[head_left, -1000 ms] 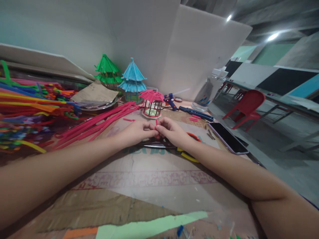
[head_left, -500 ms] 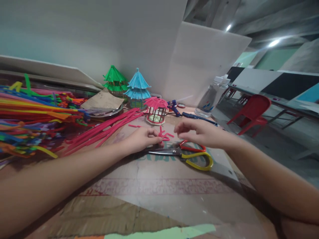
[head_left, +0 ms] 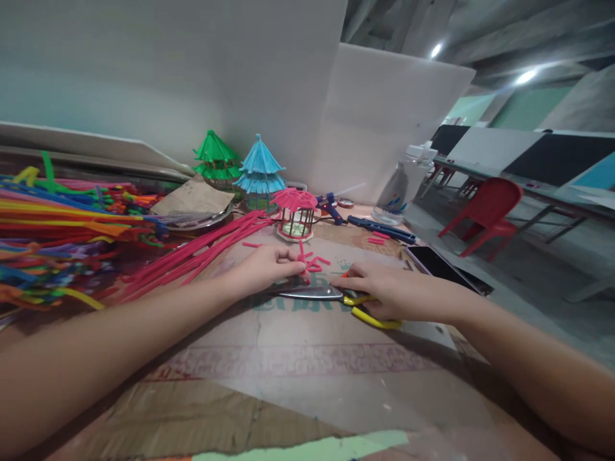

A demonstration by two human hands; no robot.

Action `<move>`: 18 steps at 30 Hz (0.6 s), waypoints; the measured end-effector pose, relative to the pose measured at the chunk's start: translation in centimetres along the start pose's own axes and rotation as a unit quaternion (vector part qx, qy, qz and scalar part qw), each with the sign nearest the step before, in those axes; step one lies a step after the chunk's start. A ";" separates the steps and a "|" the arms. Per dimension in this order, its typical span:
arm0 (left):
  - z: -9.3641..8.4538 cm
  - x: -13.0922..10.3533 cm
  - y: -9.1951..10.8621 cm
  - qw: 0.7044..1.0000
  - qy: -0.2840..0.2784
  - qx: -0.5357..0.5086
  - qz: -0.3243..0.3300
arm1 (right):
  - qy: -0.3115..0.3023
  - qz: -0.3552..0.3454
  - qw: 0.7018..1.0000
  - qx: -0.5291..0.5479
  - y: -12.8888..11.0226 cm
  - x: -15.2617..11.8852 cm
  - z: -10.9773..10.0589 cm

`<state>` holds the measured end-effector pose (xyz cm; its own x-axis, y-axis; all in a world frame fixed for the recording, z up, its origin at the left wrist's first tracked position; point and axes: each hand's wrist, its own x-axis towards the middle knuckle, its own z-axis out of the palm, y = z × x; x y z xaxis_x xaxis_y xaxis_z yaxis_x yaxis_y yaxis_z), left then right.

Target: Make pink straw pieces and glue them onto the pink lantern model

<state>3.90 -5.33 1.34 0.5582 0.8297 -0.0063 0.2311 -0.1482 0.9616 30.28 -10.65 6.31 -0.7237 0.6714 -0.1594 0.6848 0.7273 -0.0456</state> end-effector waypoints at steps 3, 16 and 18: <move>0.0 0.1 0.1 0.999 0.014 -0.027 -0.017 | 0.027 -0.004 0.999 0.024 0.5 0.0 0.5; 0.1 0.0 -0.4 1.000 -0.001 -0.024 0.006 | 0.075 0.116 0.981 0.136 4.4 -1.9 -2.9; 0.2 -0.1 -0.5 0.999 -0.014 -0.020 0.025 | 0.069 0.133 0.980 0.132 4.8 -1.7 -2.5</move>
<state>3.89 -5.40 0.84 0.5910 0.8059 0.0343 0.1703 -0.1662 0.9713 34.61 -7.94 8.86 -0.5091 0.8581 -0.0662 0.8358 0.4746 -0.2761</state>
